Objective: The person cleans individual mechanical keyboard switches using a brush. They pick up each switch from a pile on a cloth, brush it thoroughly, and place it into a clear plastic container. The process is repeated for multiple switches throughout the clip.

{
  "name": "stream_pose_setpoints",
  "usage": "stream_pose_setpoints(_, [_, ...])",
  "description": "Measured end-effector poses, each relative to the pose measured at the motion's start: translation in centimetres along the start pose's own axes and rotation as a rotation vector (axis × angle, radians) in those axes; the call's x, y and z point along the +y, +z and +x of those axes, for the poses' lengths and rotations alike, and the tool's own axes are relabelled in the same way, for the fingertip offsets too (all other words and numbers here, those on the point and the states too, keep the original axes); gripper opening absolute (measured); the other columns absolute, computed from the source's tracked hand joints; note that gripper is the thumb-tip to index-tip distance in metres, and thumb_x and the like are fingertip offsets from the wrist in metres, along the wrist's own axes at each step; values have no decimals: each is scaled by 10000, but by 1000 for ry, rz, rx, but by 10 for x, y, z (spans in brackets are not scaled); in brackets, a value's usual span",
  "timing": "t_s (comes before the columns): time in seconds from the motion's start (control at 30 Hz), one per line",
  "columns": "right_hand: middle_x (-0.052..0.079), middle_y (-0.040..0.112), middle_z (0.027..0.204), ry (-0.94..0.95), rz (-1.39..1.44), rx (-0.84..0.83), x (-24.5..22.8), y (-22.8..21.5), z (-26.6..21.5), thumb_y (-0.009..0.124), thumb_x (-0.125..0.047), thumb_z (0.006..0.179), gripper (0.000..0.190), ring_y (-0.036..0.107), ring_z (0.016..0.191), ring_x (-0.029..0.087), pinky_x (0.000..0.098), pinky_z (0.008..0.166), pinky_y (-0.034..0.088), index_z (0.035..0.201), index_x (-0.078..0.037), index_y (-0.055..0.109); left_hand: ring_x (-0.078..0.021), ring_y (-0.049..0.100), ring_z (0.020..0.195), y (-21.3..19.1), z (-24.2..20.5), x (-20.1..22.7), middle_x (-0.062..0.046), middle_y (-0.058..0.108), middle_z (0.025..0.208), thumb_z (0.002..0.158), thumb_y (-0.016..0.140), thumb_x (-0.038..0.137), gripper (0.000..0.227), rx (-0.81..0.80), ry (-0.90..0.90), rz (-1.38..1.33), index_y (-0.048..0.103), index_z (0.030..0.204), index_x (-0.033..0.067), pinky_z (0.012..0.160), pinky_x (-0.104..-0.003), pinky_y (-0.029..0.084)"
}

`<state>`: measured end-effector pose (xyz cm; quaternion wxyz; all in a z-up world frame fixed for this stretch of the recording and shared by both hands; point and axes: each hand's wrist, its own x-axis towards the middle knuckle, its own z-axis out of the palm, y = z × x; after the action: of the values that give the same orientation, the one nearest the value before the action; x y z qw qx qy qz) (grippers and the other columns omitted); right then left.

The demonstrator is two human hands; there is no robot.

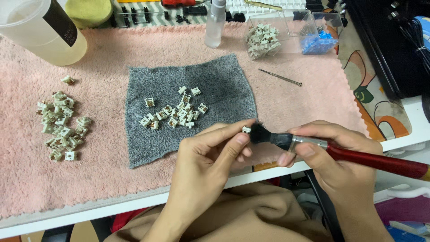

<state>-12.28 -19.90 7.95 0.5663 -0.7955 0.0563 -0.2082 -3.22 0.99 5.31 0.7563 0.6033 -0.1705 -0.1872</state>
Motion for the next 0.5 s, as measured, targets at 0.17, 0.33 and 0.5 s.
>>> stream_pose_setpoints(0.17, [184, 838, 953, -214, -410, 13, -3, -3, 3, 842, -69, 970, 229, 830, 918, 282, 377, 935, 642, 1137, 74, 777, -113, 754, 882, 1, 0, -6, -86, 802, 1019, 1123, 708, 93, 326, 14, -20, -94, 833, 1411, 6, 877, -225, 647])
stream_pose_setpoints(0.33, [202, 853, 1012, -224, -416, -5, -1, -5, 3, 888, -115, 894, 261, 853, 954, 278, 336, 945, 639, 1089, 42, 816, -120, 758, 904, 2, 1, -5, -119, 779, 1365, 1101, 719, 112, 324, 41, -40, -149, 829, 1393, 24, 890, -232, 717])
stream_pose_setpoints(0.5, [136, 839, 782, -267, -313, -55, -6, -3, 5, 780, -124, 967, 228, 860, 815, 251, 353, 884, 698, 1117, 44, 749, -138, 736, 1249, 1, 1, -4, -138, 715, 1510, 1093, 722, 100, 280, 47, -17, -146, 838, 1341, 47, 961, -288, 767])
